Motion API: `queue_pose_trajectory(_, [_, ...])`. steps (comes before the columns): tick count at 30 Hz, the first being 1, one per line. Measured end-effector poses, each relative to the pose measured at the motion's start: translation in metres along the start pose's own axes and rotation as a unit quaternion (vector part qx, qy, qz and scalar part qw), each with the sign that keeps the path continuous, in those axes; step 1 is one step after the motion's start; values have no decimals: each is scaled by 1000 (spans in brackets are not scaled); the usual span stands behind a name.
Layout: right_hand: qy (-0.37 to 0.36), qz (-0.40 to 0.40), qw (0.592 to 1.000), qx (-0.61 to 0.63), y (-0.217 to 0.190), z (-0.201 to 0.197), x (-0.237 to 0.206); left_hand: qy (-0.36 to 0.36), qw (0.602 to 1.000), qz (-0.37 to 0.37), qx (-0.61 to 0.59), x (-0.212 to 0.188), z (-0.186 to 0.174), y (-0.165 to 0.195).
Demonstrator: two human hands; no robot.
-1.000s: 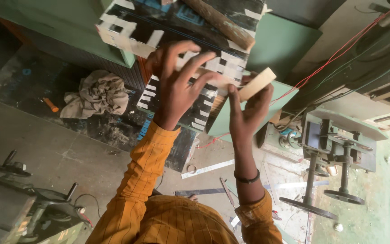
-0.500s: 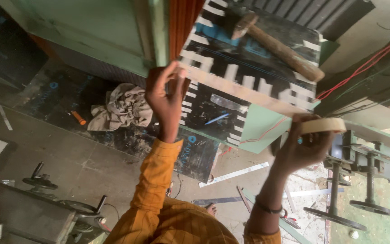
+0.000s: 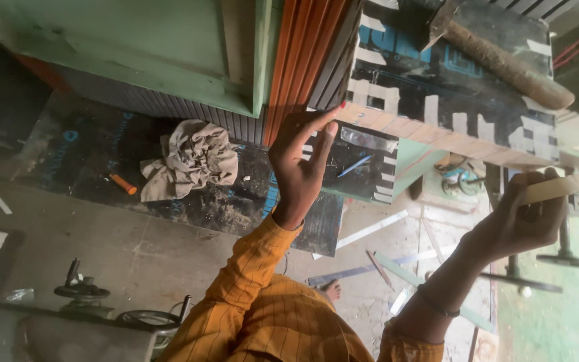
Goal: The person holds a roll of masking tape, tears off small pieces, and presses them along the edge of a wooden strip resting on a work surface, repeating the tearing and pressing along the strip.
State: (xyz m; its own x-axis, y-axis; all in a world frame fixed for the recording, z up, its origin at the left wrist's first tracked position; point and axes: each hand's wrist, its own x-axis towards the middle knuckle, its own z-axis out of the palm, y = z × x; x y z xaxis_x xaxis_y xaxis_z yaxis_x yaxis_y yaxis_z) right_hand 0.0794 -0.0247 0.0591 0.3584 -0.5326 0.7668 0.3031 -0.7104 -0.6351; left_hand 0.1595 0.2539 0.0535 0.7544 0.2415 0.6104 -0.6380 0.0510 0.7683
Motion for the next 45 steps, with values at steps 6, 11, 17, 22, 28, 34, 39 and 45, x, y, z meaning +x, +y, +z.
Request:
queue_pose_trajectory(6, [53, 21, 998, 3, -17, 12, -33, -71, 997, 10, -16, 4, -9, -17])
queue_pose_trajectory(11, [-55, 79, 995, 9, -38, 24, -70, -123, 992, 2, -2, 0, -16, -21])
queue_pose_trajectory(17, [-110, 128, 985, -14, -50, 22, -86, -162, 987, 2, -15, 9, -23, -18])
queue_pose_trajectory(22, [-125, 154, 974, -109, -54, 3, -103, -182, 983, 23, 10, 9, -32, -19])
queue_pose_trajectory(28, [-137, 179, 962, -153, -49, -11, -117, -142, 987, 62, 52, 18, -20, -35])
queue_pose_trajectory(34, [-52, 235, 971, -4, -52, -2, -120, -95, 991, 85, 35, 34, -7, -38])
queue_pose_trajectory(39, [-40, -6, 983, -181, -47, 26, -95, -76, 990, 111, 35, 39, 17, -37])
queue_pose_trajectory(45, [-1, -136, 980, -147, -49, 106, -46, -95, 989, 112, 10, 42, 18, -44])
